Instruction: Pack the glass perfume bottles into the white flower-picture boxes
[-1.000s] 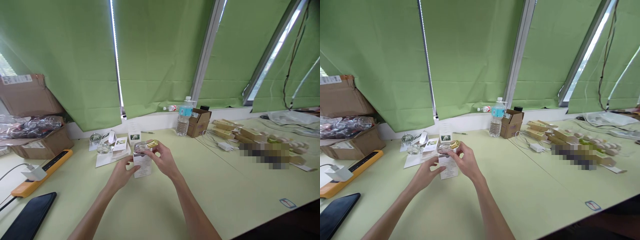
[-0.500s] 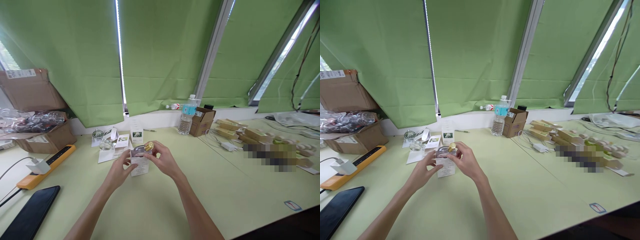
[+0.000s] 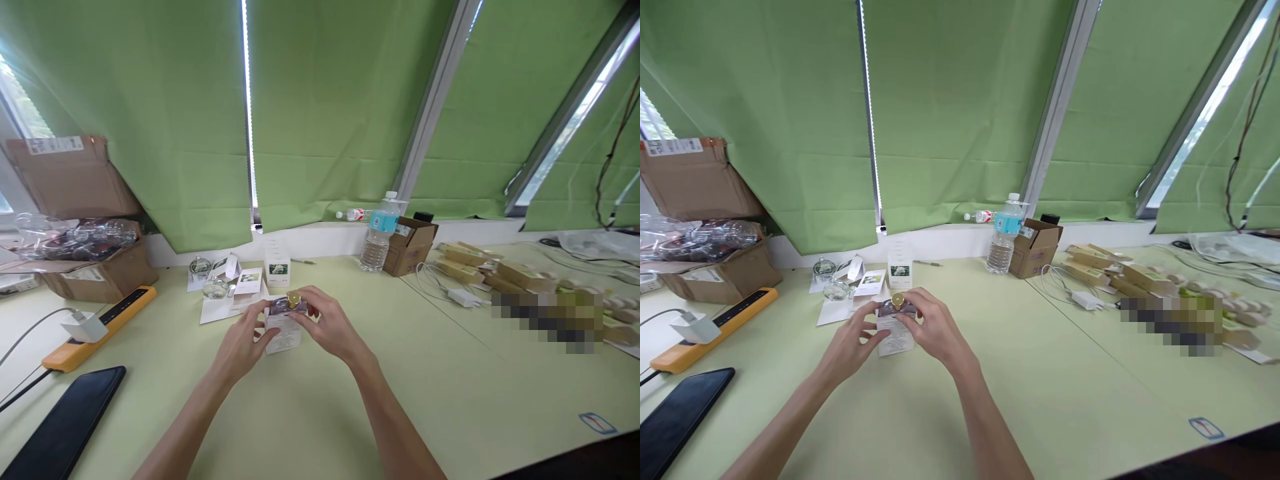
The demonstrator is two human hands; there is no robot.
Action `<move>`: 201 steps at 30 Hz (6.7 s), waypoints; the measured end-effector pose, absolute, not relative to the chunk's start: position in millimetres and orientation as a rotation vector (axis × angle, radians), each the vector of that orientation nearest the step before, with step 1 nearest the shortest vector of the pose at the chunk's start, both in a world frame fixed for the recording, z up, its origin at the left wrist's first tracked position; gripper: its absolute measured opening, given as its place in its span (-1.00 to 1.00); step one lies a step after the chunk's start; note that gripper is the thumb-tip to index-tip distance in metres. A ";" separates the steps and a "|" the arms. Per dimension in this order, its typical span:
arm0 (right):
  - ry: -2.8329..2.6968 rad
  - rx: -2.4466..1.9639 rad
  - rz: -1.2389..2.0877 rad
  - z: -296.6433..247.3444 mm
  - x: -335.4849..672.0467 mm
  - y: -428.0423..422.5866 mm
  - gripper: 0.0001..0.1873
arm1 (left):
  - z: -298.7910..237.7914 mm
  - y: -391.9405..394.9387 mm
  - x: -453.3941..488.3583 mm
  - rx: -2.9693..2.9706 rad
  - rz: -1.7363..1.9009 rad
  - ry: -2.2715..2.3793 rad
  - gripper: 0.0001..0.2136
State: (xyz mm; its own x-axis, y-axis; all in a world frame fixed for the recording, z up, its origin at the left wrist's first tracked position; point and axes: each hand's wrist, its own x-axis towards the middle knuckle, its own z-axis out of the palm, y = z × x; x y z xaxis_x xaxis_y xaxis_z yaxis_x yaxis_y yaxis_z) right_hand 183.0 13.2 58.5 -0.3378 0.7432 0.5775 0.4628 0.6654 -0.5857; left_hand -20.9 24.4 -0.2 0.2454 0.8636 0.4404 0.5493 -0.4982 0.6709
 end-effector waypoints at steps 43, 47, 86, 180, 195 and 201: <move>-2.113 -1.114 0.275 63.1 163.9 6.3 -0.87 | 3.3 20.7 -18.2 2.010 1.157 1.137 -0.66; -2.092 -1.145 0.286 64.8 164.1 3.4 -0.81 | 3.6 20.8 -18.3 1.999 1.147 1.155 -0.65; -2.227 -1.180 -0.069 47.2 158.0 9.4 -0.81 | 7.2 18.1 -17.6 2.025 1.120 1.163 -0.67; -1.880 -1.140 0.599 50.2 194.9 20.2 -0.80 | 11.4 20.3 -2.5 1.842 1.411 1.171 -0.76; -1.867 -1.196 0.526 47.8 196.0 20.8 -0.81 | 8.7 22.3 -3.3 1.859 1.419 1.182 -0.79; -1.886 -1.232 0.554 48.2 196.2 19.4 -0.80 | 7.7 22.1 -5.4 1.863 1.395 1.201 -0.80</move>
State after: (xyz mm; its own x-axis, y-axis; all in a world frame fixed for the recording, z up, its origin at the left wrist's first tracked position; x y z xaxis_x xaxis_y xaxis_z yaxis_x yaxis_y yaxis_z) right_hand 196.2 19.4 48.2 -0.2072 0.9007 0.3818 0.5510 0.4299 -0.7152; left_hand -5.4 22.1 7.7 0.0777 0.8746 0.4785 0.3428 -0.4741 0.8110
